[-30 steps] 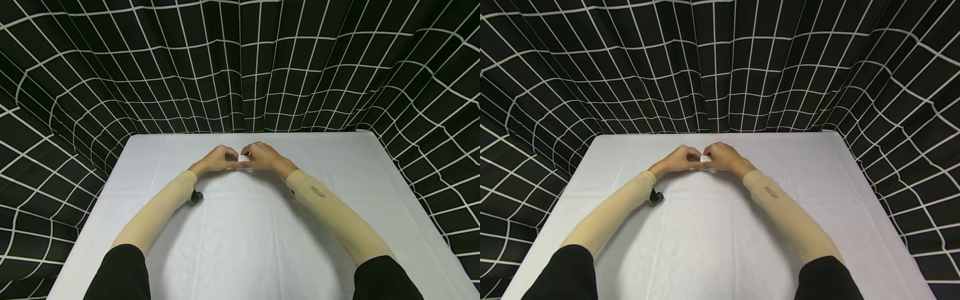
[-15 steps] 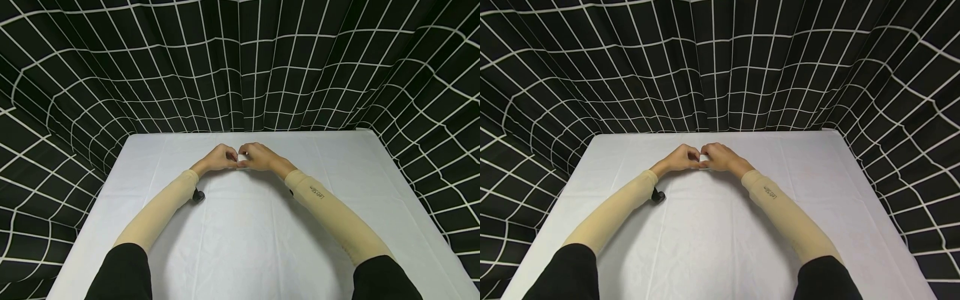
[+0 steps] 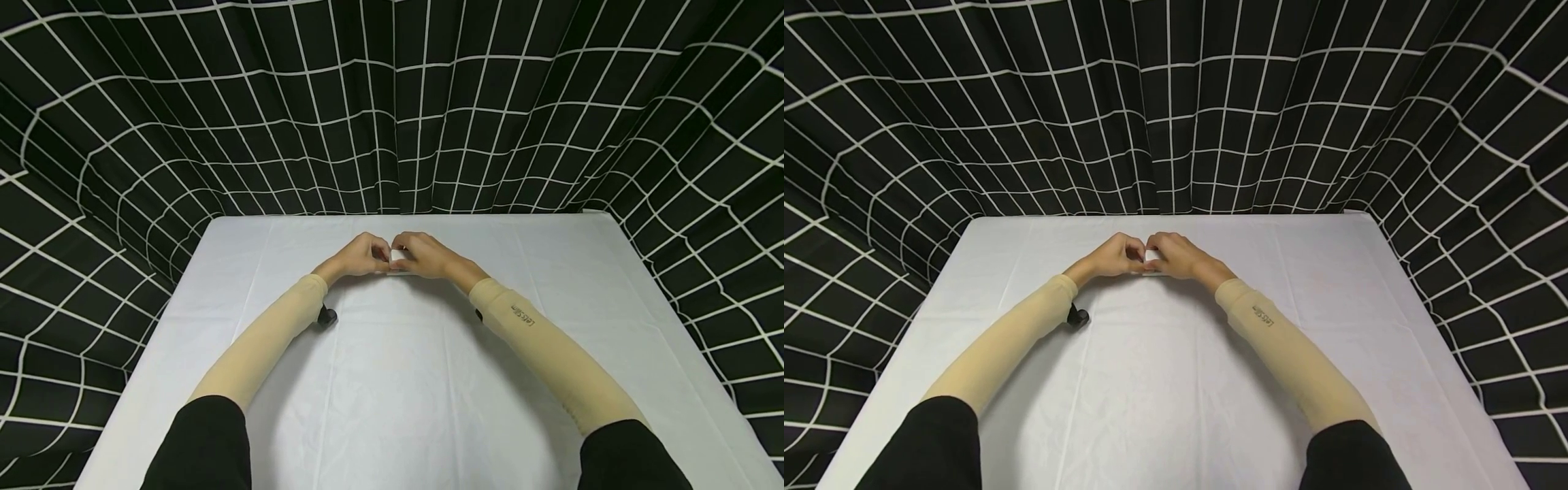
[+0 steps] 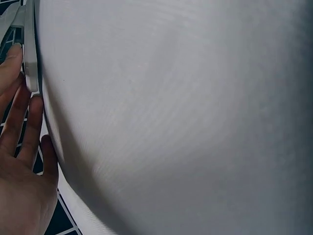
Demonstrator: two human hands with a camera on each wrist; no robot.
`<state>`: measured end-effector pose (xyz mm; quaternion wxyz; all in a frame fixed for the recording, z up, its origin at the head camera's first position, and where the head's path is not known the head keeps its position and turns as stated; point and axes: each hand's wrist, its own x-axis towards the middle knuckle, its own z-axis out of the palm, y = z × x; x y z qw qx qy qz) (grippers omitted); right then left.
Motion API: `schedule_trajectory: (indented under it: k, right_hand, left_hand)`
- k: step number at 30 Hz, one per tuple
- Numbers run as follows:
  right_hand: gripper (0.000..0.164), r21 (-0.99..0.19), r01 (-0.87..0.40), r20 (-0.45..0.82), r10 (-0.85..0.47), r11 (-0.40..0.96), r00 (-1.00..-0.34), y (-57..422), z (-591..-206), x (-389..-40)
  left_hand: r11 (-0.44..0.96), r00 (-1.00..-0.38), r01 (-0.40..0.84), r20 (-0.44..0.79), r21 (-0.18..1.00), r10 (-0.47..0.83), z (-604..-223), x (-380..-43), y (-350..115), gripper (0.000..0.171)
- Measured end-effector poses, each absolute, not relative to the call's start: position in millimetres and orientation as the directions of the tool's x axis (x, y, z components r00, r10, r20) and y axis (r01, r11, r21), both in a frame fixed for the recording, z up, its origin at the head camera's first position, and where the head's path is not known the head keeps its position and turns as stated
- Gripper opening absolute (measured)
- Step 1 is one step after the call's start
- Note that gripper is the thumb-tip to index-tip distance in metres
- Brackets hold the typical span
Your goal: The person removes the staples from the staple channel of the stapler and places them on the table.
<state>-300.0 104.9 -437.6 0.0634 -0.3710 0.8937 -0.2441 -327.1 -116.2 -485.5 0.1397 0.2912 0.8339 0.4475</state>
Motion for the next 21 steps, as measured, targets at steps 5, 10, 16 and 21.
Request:
schedule_trajectory:
  k: [5,10,16,21]
  right_hand:
    - [0.033,-0.495,-0.632,0.079,-0.693,0.596,-0.716,105.6,-437.3,-299.8]
    - [0.031,-0.531,-0.623,0.112,-0.681,0.574,-0.723,111.3,-432.8,-299.9]
    - [0.03,-0.618,-0.553,0.133,-0.619,0.559,-0.774,128.2,-417.5,-298.2]
    - [0.035,-0.675,-0.485,0.105,-0.578,0.556,-0.809,144.2,-410.2,-293.5]
  left_hand:
    - [0.442,-0.789,0.377,0.032,0.814,0.613,-484.4,-326.7,-115.5,0.01]
    - [0.464,-0.801,0.382,0.035,0.799,0.598,-483.2,-323.7,-114.9,0.011]
    - [0.457,-0.811,0.361,0.032,0.813,0.584,-485.9,-322.0,-115.7,0.012]
    - [0.443,-0.795,0.385,0.048,0.81,0.604,-488.0,-324.9,-115.1,0.012]
